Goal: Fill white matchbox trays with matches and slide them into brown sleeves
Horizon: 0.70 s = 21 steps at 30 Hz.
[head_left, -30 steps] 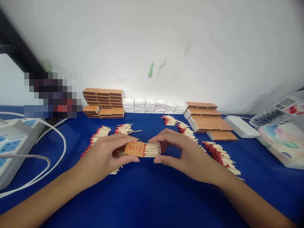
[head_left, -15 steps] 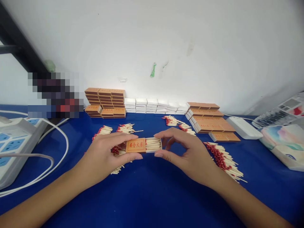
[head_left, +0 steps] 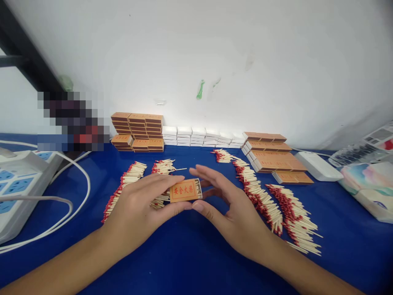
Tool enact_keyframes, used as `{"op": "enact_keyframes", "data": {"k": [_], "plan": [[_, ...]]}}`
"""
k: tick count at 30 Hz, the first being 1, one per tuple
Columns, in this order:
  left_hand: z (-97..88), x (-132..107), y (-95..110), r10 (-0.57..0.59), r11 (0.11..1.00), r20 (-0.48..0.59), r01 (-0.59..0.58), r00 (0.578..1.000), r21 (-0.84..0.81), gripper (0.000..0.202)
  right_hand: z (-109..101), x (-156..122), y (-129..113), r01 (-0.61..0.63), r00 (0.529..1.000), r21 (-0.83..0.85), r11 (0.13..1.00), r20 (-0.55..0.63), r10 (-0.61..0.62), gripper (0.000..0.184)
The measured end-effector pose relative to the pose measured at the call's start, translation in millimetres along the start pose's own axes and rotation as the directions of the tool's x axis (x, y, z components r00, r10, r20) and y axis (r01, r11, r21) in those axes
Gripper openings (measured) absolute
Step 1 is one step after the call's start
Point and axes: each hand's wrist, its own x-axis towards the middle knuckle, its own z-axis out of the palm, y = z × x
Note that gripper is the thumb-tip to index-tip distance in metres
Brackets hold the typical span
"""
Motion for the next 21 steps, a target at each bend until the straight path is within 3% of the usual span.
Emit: {"op": "enact_keyframes", "data": {"k": [2, 7, 10, 13, 16, 18, 21], "plan": [[0.3, -1, 2, -0.003, 0.999, -0.052, 0.006, 0.999, 0.053, 0.039, 4, -8, -3, -0.028, 1.000, 0.013, 1.000, 0.008, 0.028, 0.077], [2.6, -3, 4, 0.034, 0.998, -0.082, -0.029, 0.996, 0.056, 0.037, 0, -22, -13, -0.072, 0.955, -0.080, 0.994, 0.284, 0.092, 0.089], [4.6, -5, 5, 0.085, 0.994, -0.104, -0.078, 0.991, 0.076, 0.036, 0, -18, -16, -0.122, 0.974, -0.002, 0.992, 0.190, 0.121, 0.081], [5.9, -7, 9, 0.145, 0.987, -0.092, -0.139, 0.985, 0.075, 0.036, 5, -8, -17, -0.182, 0.977, 0.176, 0.967, 0.140, 0.158, 0.061], [5.8, -8, 12, 0.188, 0.980, -0.038, -0.185, 0.981, 0.075, 0.049, 0, 5, -16, -0.178, 0.982, 0.273, 0.945, 0.113, 0.153, 0.047], [4.1, -7, 12, 0.223, 0.966, -0.014, -0.220, 0.975, 0.133, 0.058, -19, 16, -12, -0.132, 0.991, 0.233, 0.964, 0.013, 0.133, 0.048], [-0.4, -3, 7, 0.256, 0.950, -0.024, -0.247, 0.966, 0.193, 0.047, -75, 31, -3, -0.095, 0.966, 0.032, 0.995, -0.239, 0.100, 0.057]]}}
